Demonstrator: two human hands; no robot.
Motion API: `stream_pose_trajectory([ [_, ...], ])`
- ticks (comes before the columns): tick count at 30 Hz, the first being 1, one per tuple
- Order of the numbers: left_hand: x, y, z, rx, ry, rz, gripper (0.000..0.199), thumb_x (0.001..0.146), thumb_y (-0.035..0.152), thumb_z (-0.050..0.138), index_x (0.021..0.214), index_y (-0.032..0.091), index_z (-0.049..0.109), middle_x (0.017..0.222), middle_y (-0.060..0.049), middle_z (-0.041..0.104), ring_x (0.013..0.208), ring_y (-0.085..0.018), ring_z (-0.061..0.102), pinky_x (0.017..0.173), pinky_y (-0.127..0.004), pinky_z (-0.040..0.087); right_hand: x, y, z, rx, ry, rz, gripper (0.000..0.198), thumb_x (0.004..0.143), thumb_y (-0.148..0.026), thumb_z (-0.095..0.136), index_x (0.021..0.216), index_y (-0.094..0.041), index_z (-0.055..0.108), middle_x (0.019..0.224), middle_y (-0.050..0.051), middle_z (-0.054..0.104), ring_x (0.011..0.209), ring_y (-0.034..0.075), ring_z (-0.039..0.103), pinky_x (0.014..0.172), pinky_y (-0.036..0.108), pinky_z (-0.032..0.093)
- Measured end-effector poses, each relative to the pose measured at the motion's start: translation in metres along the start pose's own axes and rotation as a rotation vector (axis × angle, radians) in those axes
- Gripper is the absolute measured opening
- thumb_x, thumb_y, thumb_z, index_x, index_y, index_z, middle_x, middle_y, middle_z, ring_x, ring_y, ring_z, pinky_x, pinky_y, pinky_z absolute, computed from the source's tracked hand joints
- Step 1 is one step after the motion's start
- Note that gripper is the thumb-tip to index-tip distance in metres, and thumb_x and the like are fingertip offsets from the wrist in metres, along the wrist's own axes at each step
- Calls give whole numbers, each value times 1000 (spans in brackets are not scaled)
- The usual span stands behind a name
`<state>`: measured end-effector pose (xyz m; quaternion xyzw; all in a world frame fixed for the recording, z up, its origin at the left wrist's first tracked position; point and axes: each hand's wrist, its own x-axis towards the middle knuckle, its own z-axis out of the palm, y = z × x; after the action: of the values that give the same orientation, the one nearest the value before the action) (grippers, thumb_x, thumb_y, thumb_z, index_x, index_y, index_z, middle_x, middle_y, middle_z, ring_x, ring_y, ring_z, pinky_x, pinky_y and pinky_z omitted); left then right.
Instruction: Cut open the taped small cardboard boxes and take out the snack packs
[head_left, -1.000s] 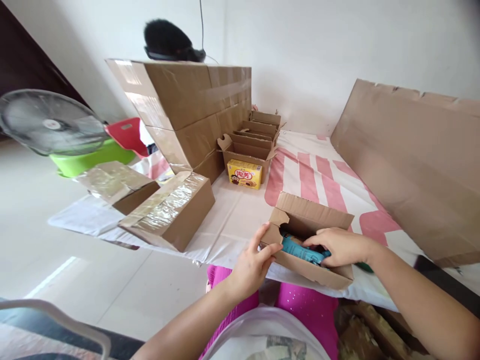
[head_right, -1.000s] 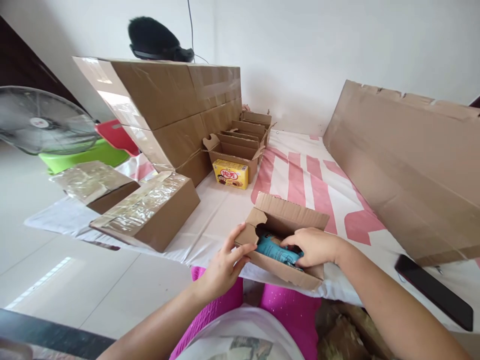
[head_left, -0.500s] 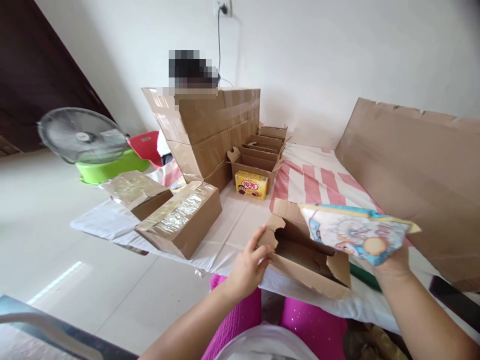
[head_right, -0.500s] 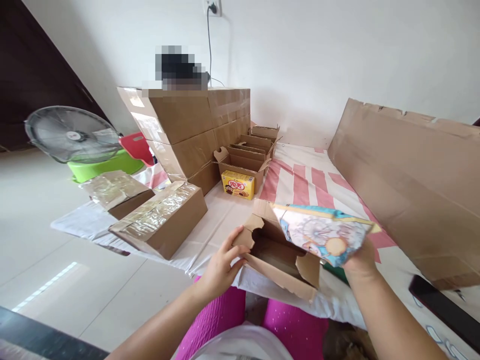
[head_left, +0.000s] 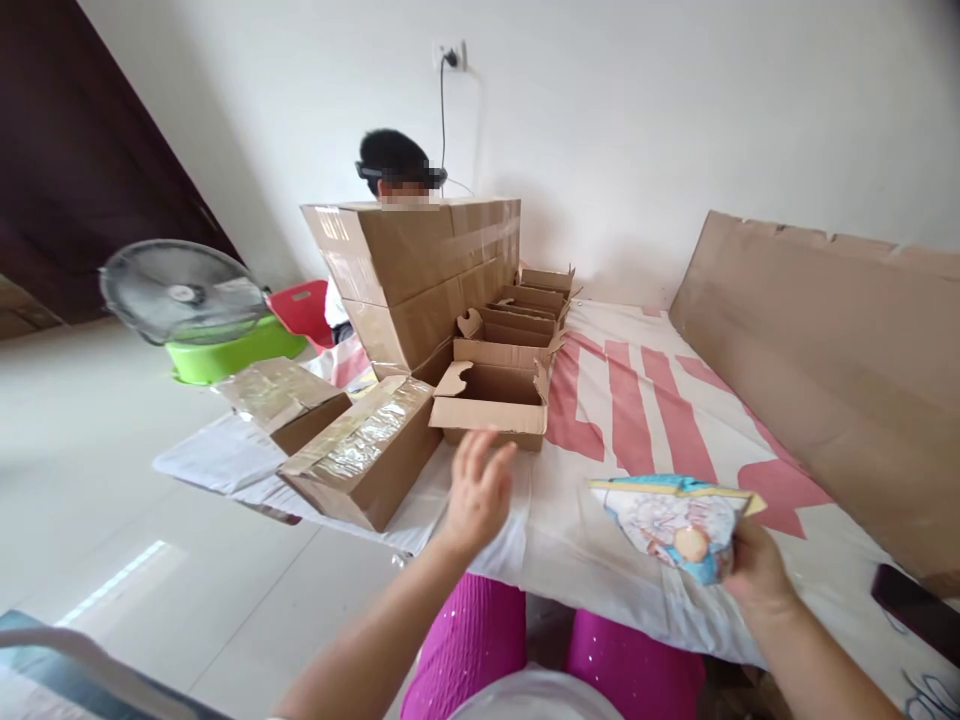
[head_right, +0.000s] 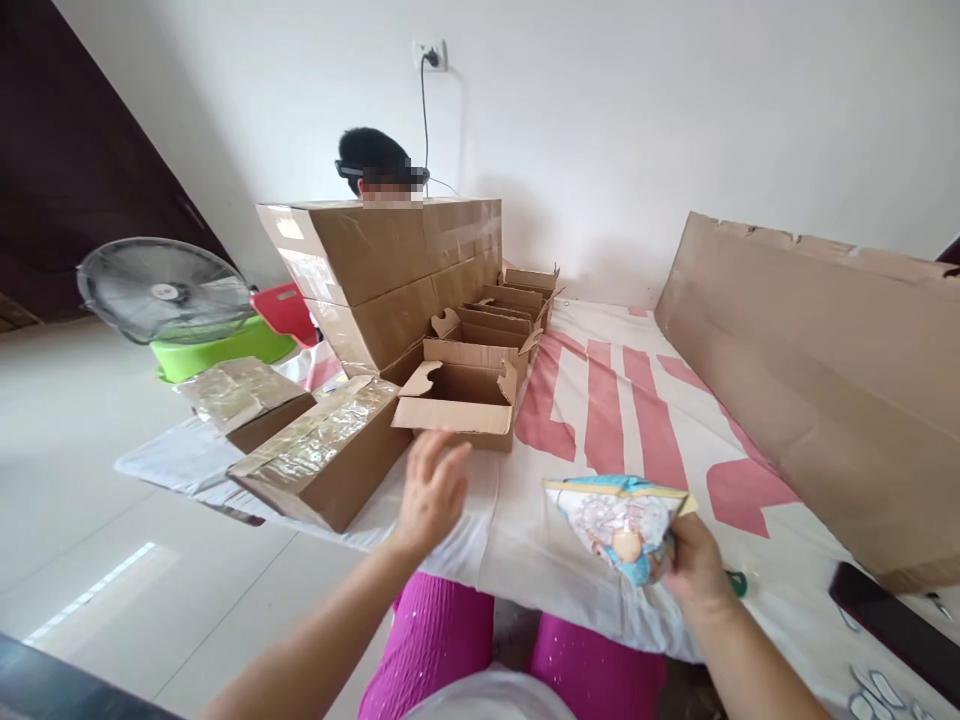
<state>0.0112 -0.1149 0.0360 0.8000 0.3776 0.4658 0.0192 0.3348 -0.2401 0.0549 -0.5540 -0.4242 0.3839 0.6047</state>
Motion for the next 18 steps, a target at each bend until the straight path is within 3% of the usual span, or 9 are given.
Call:
stream_pose_trajectory([
  [2, -20, 19, 22, -287, -243, 9, 64, 86, 24, 64, 143, 23, 36, 150, -17, 37, 142, -32, 34, 110, -55, 39, -7, 17, 19, 125, 17, 129, 38, 72, -60, 59, 82, -25, 68, 72, 10, 71, 78, 34, 69, 70, 51, 55],
  [5, -43, 35, 56, -665, -523, -199, 111, 66, 34, 84, 151, 20, 15, 151, -23, 32, 131, -34, 47, 103, -49, 48, -15, 42, 41, 216, 48, 222, 32, 70, -57, 64, 76, -25, 63, 68, 6, 68, 65, 27, 66, 55, 41, 53],
  [6, -47, 36, 67, -741, -555, -312, 113, 63, 31, 86, 151, 20, 15, 147, -23, 38, 122, -31, 55, 99, -47, 52, -17, 49, 45, 207, 61, 246, 32, 72, -57, 63, 74, -25, 61, 65, 5, 66, 59, 25, 63, 50, 38, 51],
  [8, -53, 35, 83, -819, -571, -530, 98, 69, 21, 80, 148, 18, 23, 127, -17, 56, 98, -22, 65, 88, -42, 57, -20, 63, 45, 155, 97, 303, 34, 76, -59, 59, 71, -25, 58, 61, 3, 62, 49, 19, 55, 42, 33, 44],
  [10, -54, 32, 90, -832, -551, -630, 79, 75, 14, 72, 143, 18, 32, 109, -10, 63, 83, -16, 65, 81, -37, 58, -22, 73, 38, 81, 146, 346, 36, 77, -62, 59, 78, -26, 58, 59, 0, 59, 44, 15, 48, 39, 28, 37],
  [12, -55, 30, 90, -807, -519, -581, 69, 75, 13, 71, 137, 19, 40, 122, -13, 58, 83, -15, 64, 79, -36, 58, -24, 79, 28, 2, 198, 353, 44, 73, -65, 63, 94, -26, 57, 55, -4, 55, 42, 14, 45, 38, 25, 33],
  [14, -56, 31, 87, -762, -512, -474, 72, 70, 18, 76, 134, 22, 43, 148, -19, 34, 91, -17, 64, 81, -39, 58, -28, 82, 20, -70, 193, 347, 55, 69, -69, 64, 102, -26, 56, 50, -7, 49, 40, 13, 43, 38, 24, 31],
  [16, -57, 34, 83, -682, -580, -374, 87, 60, 27, 86, 135, 23, 42, 157, -21, 13, 108, -27, 62, 86, -45, 57, -32, 84, 16, -133, 120, 336, 53, 70, -72, 60, 91, -24, 57, 49, -6, 47, 41, 13, 43, 39, 25, 31],
  [18, -58, 38, 81, -570, -664, -285, 102, 50, 30, 91, 138, 23, 40, 158, -21, 13, 127, -38, 50, 97, -54, 51, -35, 84, 15, -178, 45, 318, 50, 74, -73, 56, 77, -22, 56, 49, -4, 46, 42, 13, 43, 40, 25, 32],
])
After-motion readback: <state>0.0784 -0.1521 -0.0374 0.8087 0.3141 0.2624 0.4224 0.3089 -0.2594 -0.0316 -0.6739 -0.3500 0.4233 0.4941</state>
